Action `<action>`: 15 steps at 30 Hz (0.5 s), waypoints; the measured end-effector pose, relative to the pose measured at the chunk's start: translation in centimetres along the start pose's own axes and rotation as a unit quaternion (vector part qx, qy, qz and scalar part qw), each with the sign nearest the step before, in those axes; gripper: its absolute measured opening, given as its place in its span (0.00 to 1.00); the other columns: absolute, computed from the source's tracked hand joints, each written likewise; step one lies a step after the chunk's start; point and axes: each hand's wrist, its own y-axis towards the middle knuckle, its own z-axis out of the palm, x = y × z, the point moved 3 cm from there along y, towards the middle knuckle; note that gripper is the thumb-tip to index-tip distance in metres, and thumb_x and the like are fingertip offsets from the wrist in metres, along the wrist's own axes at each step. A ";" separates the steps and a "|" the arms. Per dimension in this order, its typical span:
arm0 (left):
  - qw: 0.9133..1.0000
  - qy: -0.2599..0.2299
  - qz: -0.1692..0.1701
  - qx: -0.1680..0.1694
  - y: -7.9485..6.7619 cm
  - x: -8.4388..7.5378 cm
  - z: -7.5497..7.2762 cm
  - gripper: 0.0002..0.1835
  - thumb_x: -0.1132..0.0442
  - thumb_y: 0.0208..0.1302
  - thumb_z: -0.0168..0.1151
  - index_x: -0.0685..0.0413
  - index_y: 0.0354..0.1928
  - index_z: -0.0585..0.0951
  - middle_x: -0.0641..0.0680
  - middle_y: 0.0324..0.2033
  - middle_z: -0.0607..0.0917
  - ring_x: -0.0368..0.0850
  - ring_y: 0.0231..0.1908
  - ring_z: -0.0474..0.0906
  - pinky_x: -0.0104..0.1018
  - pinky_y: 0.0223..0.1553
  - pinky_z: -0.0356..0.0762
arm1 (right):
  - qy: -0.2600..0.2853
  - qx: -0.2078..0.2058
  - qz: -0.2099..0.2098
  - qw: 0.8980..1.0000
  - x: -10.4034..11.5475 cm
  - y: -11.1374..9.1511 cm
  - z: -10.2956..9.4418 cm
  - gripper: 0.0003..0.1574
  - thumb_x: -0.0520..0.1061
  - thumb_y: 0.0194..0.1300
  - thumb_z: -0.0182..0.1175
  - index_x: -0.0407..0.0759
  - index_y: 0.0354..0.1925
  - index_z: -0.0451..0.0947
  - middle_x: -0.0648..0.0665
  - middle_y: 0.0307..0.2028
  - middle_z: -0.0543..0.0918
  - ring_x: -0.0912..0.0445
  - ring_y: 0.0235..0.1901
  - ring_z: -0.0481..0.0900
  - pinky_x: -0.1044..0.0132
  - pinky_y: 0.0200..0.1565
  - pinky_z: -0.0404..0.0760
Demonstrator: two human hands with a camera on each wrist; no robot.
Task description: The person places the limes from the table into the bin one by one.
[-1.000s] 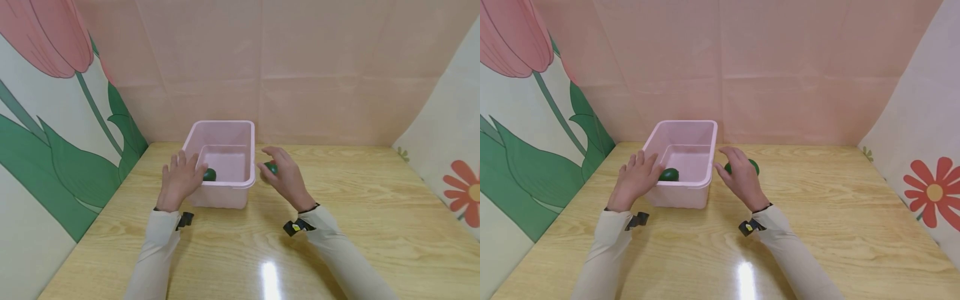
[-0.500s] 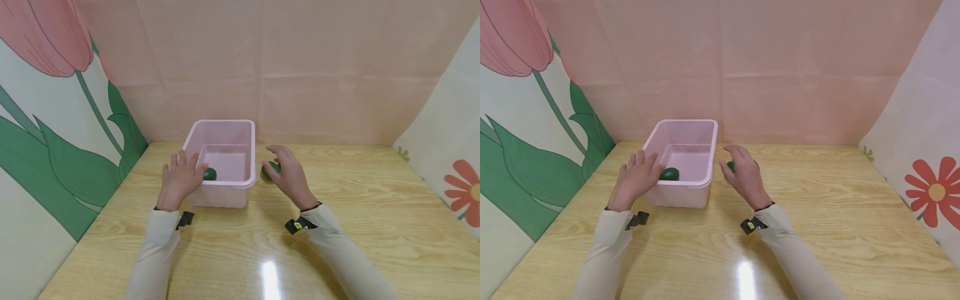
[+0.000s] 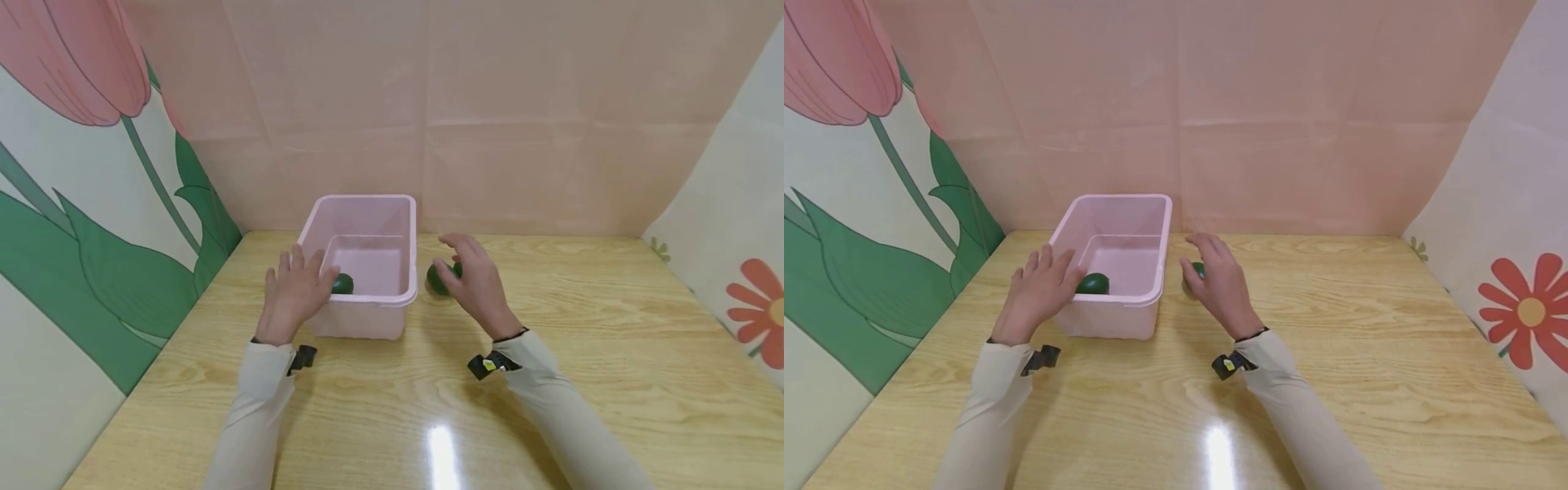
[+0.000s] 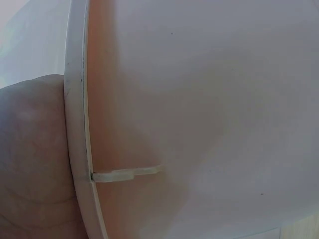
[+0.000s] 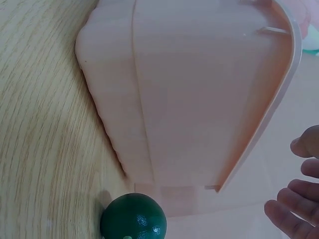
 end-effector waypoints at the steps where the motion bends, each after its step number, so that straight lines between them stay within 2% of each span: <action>1: 1.000 0.001 0.000 0.000 0.0 0.0 0.0 0.36 0.40 0.77 0.34 0.53 0.78 0.57 0.70 0.77 0.45 0.71 0.75 0.37 0.74 0.67 0.39 | 0.001 -0.002 -0.001 1.000 0.0 0.0 0.0 0.25 0.36 0.63 0.68 0.31 0.57 0.76 0.33 0.53 0.80 0.43 0.47 0.81 0.52 0.43 0.84; 15: 1.000 -0.005 -0.001 0.002 0.0 0.0 0.0 0.36 0.40 0.77 0.34 0.53 0.78 0.56 0.69 0.77 0.44 0.71 0.75 0.36 0.74 0.67 0.38 | -0.003 -0.005 0.000 1.000 -0.2 0.0 0.0 0.23 0.35 0.63 0.68 0.31 0.55 0.77 0.33 0.53 0.81 0.43 0.46 0.81 0.52 0.43 0.84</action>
